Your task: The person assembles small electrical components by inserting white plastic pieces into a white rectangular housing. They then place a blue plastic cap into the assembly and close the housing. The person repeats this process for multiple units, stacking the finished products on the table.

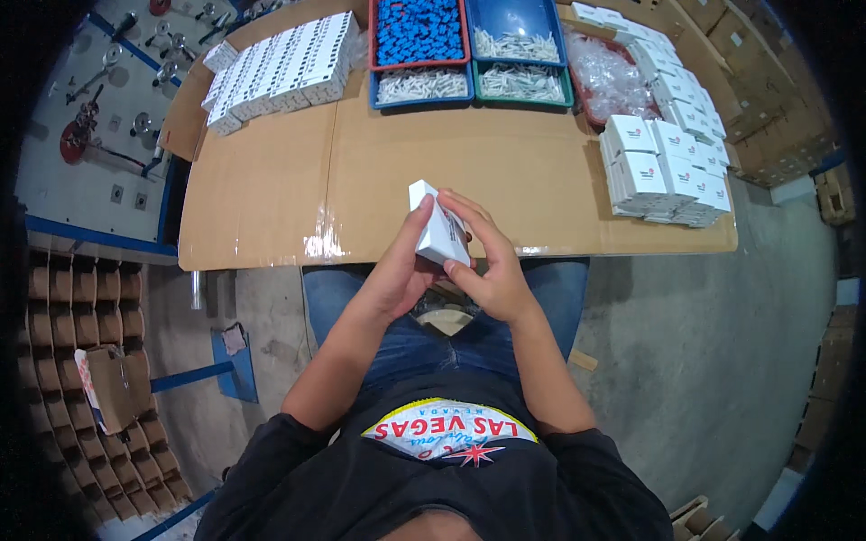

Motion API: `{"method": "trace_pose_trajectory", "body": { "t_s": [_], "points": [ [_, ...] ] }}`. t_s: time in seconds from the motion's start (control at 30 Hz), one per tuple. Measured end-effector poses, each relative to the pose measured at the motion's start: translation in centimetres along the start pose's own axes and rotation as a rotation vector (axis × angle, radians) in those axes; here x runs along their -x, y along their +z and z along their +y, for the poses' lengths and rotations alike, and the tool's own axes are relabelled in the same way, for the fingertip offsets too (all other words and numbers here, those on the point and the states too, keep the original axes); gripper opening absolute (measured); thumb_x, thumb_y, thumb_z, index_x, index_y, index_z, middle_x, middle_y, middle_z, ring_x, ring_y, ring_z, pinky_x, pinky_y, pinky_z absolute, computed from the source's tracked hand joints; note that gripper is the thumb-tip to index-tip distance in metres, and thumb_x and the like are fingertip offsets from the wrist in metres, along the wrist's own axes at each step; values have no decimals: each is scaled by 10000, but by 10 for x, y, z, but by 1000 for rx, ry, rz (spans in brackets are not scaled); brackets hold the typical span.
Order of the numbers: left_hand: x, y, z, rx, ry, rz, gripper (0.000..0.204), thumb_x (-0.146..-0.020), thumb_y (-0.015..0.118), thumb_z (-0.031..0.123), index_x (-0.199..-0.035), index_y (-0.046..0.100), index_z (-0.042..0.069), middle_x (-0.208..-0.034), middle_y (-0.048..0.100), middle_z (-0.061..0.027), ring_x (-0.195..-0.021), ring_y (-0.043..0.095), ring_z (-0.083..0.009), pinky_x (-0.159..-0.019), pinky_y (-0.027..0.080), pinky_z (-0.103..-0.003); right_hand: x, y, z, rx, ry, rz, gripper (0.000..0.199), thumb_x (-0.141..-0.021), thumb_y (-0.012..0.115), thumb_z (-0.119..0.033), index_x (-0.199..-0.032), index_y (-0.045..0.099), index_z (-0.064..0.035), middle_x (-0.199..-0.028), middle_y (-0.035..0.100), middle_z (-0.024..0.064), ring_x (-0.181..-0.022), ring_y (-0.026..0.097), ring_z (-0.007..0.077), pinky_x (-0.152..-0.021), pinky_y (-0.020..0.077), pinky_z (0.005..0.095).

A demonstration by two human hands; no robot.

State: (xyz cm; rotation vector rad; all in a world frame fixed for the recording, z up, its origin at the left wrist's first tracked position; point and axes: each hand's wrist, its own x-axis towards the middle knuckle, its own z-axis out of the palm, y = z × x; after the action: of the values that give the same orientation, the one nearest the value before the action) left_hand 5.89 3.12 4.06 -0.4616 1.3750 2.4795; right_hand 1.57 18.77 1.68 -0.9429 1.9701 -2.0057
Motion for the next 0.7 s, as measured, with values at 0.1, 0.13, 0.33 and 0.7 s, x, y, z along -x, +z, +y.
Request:
{"method": "trace_pose_trajectory", "body": {
  "t_s": [0.1,0.13,0.33,0.7],
  "points": [
    [3,5,-6,109,17,63,639,-1027,471,690,-1324,536,127,-1069,647,-82,-879,707,-213,-768,581,-353,-3,5,-7,167,-105,15,681,-873,681,-176,-1518,516,-35,-1584,468,214,-1501,412,363,-1222,322,461],
    [2,8,-8,135,35,91,631,-1028,473,687,-1318,536,131,-1062,643,-78,-882,705,-205,-769,578,-348,-5,6,-10,239,-141,20,671,-893,677,-202,-1521,511,-30,-1586,461,225,-1501,411,374,-1221,327,466],
    [1,18,-22,161,178,210,584,-1045,481,644,-1351,526,149,-1084,622,-46,-1026,648,-163,-830,559,-337,-9,18,9,201,-261,33,670,-1015,540,-351,-1516,456,87,-1569,453,293,-1434,478,435,-1194,361,480],
    [-4,17,-35,283,299,307,496,-1058,537,525,-1370,532,138,-1150,627,-16,-1063,624,-137,-938,505,-317,-13,34,24,316,-405,49,716,-1100,424,-463,-1512,433,122,-1528,488,325,-1379,520,487,-1158,403,492]
  ]
}}
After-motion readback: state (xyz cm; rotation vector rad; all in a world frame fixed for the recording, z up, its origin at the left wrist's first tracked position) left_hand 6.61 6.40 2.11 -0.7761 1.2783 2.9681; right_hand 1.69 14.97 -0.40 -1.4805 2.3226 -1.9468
